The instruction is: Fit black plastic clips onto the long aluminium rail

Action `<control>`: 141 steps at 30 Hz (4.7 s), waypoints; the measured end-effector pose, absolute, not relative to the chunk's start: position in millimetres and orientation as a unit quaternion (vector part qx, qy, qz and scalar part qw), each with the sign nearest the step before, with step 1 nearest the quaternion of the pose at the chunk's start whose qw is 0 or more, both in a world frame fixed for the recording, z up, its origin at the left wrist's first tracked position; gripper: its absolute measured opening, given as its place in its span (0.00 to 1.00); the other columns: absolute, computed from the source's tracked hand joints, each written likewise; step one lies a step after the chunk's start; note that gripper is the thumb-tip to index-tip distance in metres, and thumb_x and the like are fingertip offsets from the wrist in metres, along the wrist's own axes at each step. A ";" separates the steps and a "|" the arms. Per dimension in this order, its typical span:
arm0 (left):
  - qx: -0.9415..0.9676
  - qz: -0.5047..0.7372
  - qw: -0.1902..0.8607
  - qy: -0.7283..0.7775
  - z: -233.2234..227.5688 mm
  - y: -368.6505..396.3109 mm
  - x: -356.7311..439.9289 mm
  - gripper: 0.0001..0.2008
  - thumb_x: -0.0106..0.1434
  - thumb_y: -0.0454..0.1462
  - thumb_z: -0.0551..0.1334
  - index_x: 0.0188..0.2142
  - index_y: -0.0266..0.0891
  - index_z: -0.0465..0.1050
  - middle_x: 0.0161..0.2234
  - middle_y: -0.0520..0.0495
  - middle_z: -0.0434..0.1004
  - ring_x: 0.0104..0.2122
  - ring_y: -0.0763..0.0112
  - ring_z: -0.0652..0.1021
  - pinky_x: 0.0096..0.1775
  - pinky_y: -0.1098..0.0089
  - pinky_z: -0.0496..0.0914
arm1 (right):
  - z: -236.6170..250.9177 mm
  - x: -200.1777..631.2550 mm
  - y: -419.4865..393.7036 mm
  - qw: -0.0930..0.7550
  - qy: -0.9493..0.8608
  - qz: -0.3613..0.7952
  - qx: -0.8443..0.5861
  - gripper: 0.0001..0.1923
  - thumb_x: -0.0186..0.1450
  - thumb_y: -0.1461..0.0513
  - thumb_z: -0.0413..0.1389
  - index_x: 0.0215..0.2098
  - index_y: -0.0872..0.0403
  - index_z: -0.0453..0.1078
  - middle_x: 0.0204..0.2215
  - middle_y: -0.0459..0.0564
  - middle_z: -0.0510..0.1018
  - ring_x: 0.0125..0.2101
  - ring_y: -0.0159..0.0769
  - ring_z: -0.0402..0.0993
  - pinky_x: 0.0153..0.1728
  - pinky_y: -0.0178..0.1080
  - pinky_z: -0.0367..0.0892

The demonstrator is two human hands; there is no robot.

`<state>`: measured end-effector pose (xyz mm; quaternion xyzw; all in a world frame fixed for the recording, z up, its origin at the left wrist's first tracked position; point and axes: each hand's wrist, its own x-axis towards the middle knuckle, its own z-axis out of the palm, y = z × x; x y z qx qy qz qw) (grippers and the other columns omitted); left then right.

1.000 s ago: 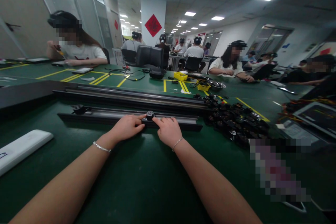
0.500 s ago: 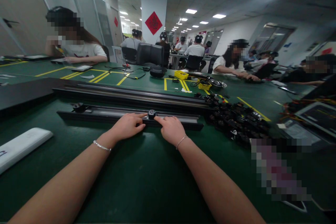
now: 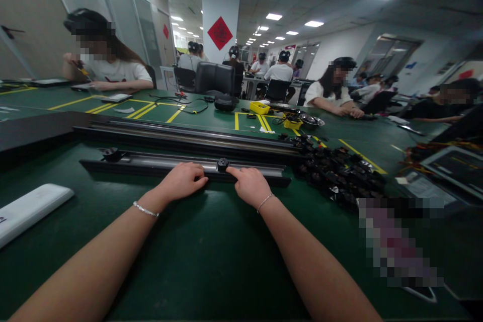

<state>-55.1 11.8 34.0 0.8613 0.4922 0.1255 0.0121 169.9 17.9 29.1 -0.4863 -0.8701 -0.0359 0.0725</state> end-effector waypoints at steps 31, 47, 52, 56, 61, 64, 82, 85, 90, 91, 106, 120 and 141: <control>0.860 0.128 0.032 0.493 35.5 14.1 -56.0 0.17 0.62 0.45 0.50 0.28 0.41 0.73 0.30 0.48 0.75 0.33 0.68 0.73 0.39 0.67 0.64 | 38.3 187.5 20.0 0.053 -0.879 -0.006 -0.473 0.25 0.62 0.64 0.45 0.57 0.45 0.58 0.43 0.49 0.75 0.43 0.36 0.69 0.46 0.38 0.57; 0.861 0.115 0.027 0.495 38.0 12.4 -54.1 0.18 0.63 0.45 0.49 0.28 0.41 0.73 0.30 0.48 0.75 0.34 0.68 0.73 0.38 0.68 0.64 | 39.9 203.3 22.4 0.065 -0.881 0.020 -0.469 0.24 0.61 0.65 0.47 0.56 0.48 0.60 0.48 0.48 0.73 0.46 0.35 0.68 0.48 0.36 0.58; 0.859 0.121 0.031 0.496 37.8 12.6 -54.5 0.18 0.62 0.45 0.49 0.27 0.41 0.73 0.29 0.48 0.74 0.33 0.68 0.73 0.38 0.68 0.64 | 40.7 204.1 22.3 0.065 -0.880 0.027 -0.470 0.24 0.61 0.64 0.47 0.56 0.47 0.60 0.48 0.48 0.73 0.45 0.35 0.69 0.47 0.36 0.58; 0.857 0.128 0.039 0.498 38.1 12.6 -54.7 0.18 0.62 0.45 0.49 0.27 0.41 0.73 0.30 0.48 0.75 0.32 0.68 0.73 0.38 0.68 0.64 | 40.7 206.2 22.6 0.066 -0.876 0.023 -0.478 0.22 0.61 0.64 0.46 0.54 0.48 0.62 0.44 0.48 0.75 0.43 0.35 0.70 0.46 0.36 0.59; 0.855 0.128 0.049 0.501 38.9 12.4 -54.6 0.18 0.62 0.45 0.50 0.27 0.41 0.73 0.30 0.48 0.75 0.32 0.68 0.73 0.38 0.68 0.65 | 42.1 213.8 23.4 0.055 -0.865 0.022 -0.497 0.20 0.62 0.63 0.47 0.52 0.48 0.63 0.44 0.48 0.74 0.42 0.35 0.69 0.44 0.35 0.59; 0.856 0.129 0.049 0.498 39.1 12.3 -54.6 0.18 0.62 0.45 0.50 0.27 0.41 0.73 0.30 0.48 0.75 0.32 0.69 0.73 0.37 0.68 0.64 | 42.2 217.1 24.3 0.060 -0.864 0.022 -0.500 0.19 0.61 0.63 0.47 0.51 0.47 0.63 0.44 0.47 0.74 0.42 0.35 0.70 0.43 0.35 0.60; 0.858 0.125 0.049 0.496 39.4 11.7 -54.9 0.19 0.62 0.46 0.49 0.28 0.41 0.74 0.30 0.48 0.75 0.32 0.68 0.73 0.38 0.67 0.65 | 43.4 227.3 27.9 0.085 -0.863 0.051 -0.496 0.13 0.60 0.62 0.51 0.44 0.49 0.67 0.41 0.46 0.75 0.41 0.34 0.70 0.44 0.34 0.60; 0.857 0.127 0.054 0.497 39.3 11.9 -55.2 0.18 0.62 0.46 0.49 0.29 0.41 0.74 0.31 0.48 0.76 0.33 0.68 0.74 0.39 0.67 0.65 | 44.2 230.6 27.8 0.087 -0.862 0.055 -0.496 0.14 0.60 0.62 0.51 0.44 0.48 0.67 0.42 0.46 0.75 0.42 0.34 0.70 0.44 0.34 0.60; 0.856 0.131 0.057 0.497 39.2 11.4 -55.5 0.18 0.62 0.46 0.50 0.29 0.41 0.75 0.31 0.48 0.76 0.33 0.68 0.73 0.39 0.68 0.65 | 45.4 232.7 27.3 0.082 -0.860 0.061 -0.500 0.14 0.60 0.61 0.51 0.45 0.48 0.67 0.41 0.46 0.75 0.41 0.34 0.71 0.43 0.34 0.60; 0.857 0.129 0.055 0.496 39.1 11.3 -55.6 0.18 0.63 0.46 0.49 0.29 0.41 0.74 0.31 0.48 0.75 0.33 0.68 0.73 0.39 0.68 0.65 | 45.6 232.9 27.2 0.082 -0.860 0.060 -0.499 0.14 0.60 0.61 0.51 0.44 0.48 0.67 0.41 0.46 0.76 0.41 0.35 0.71 0.43 0.34 0.60; 0.862 0.120 0.047 0.490 38.5 12.4 -56.3 0.19 0.63 0.46 0.48 0.27 0.41 0.72 0.30 0.49 0.74 0.33 0.69 0.72 0.37 0.70 0.63 | 44.4 235.9 29.9 0.102 -0.866 0.072 -0.484 0.15 0.58 0.63 0.52 0.44 0.49 0.68 0.42 0.47 0.76 0.42 0.36 0.71 0.44 0.35 0.61; 0.857 0.113 0.057 0.500 38.7 13.0 -56.7 0.20 0.63 0.48 0.47 0.27 0.41 0.72 0.30 0.49 0.74 0.32 0.68 0.72 0.38 0.68 0.63 | 46.2 238.5 30.4 0.107 -0.861 0.073 -0.492 0.13 0.58 0.63 0.53 0.41 0.49 0.69 0.40 0.47 0.76 0.39 0.36 0.72 0.40 0.34 0.62; 0.856 0.130 0.052 0.498 38.4 12.4 -56.1 0.19 0.63 0.46 0.49 0.24 0.41 0.70 0.27 0.49 0.73 0.31 0.68 0.72 0.36 0.69 0.62 | 46.2 239.5 30.2 0.111 -0.863 0.072 -0.488 0.11 0.58 0.62 0.53 0.40 0.50 0.69 0.40 0.47 0.77 0.40 0.35 0.72 0.41 0.34 0.62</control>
